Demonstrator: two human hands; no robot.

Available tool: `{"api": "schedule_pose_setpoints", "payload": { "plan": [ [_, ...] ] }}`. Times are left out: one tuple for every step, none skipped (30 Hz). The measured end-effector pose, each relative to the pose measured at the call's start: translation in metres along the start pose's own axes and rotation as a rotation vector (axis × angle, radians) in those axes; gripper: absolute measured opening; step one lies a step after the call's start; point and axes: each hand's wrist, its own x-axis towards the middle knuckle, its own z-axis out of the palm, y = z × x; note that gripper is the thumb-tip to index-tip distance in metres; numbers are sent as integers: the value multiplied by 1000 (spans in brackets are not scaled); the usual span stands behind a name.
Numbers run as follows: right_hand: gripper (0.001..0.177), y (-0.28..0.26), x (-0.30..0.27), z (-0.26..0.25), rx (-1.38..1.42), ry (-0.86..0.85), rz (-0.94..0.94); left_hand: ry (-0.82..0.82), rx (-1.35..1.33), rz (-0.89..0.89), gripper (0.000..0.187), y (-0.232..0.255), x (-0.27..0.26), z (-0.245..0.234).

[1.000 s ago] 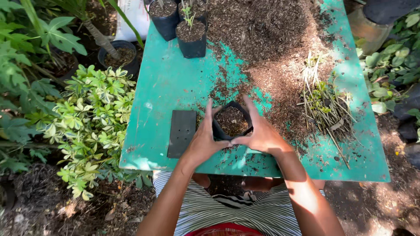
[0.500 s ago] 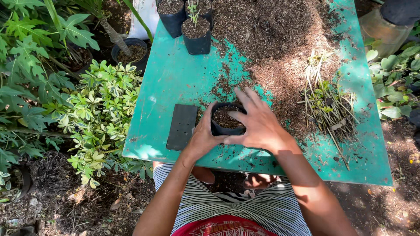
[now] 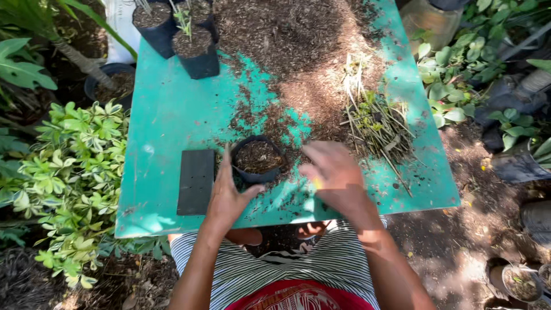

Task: The person picks up a small black plastic pot and fills it with soil from a pile on a table by hand. The person then takes a small plant seedling from a pile and plants it into the soil within the pot.

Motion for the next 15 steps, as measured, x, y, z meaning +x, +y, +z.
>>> {"api": "schedule_pose_setpoints", "payload": {
  "plan": [
    [43, 15, -13, -5, -144, 109, 190, 55, 46, 24, 125, 0, -7, 2],
    [27, 32, -25, -11, -289, 226, 377, 112, 93, 53, 134, -1, -11, 3],
    [27, 55, -32, -17, -296, 233, 380, 108, 90, 63, 134, -7, -16, 8],
    [27, 78, -42, -24, -375, 176, 445, 178, 124, 108, 123, -13, -22, 13],
    [30, 100, -51, -30, -454, 119, 510, 248, 158, 153, 113, -19, -29, 19],
    [30, 112, -51, -29, -457, 116, 514, 243, 154, 152, 113, -24, -31, 22],
    [30, 124, -50, -28, -469, 59, 541, 271, 169, 158, 110, -29, -34, 25],
    [30, 137, -47, -27, -480, 6, 566, 303, 186, 168, 107, -34, -35, 27],
    [30, 144, -45, -22, -483, 7, 567, 302, 184, 170, 107, -35, -35, 28],
    [30, 151, -40, -18, -520, -7, 539, 327, 201, 186, 104, -36, -35, 28],
    [31, 158, -36, -15, -558, -22, 510, 352, 218, 202, 101, -37, -35, 28],
    [31, 160, -34, -13, -560, -20, 507, 355, 217, 203, 101, -40, -34, 30],
    [31, 162, -31, -12, -527, -27, 506, 356, 244, 220, 98, -43, -34, 31],
    [31, 162, -30, -9, -491, -37, 505, 355, 274, 234, 95, -46, -35, 31],
    [31, 158, -29, -9, -489, -37, 503, 357, 276, 232, 95, -49, -36, 32]
  ]
}}
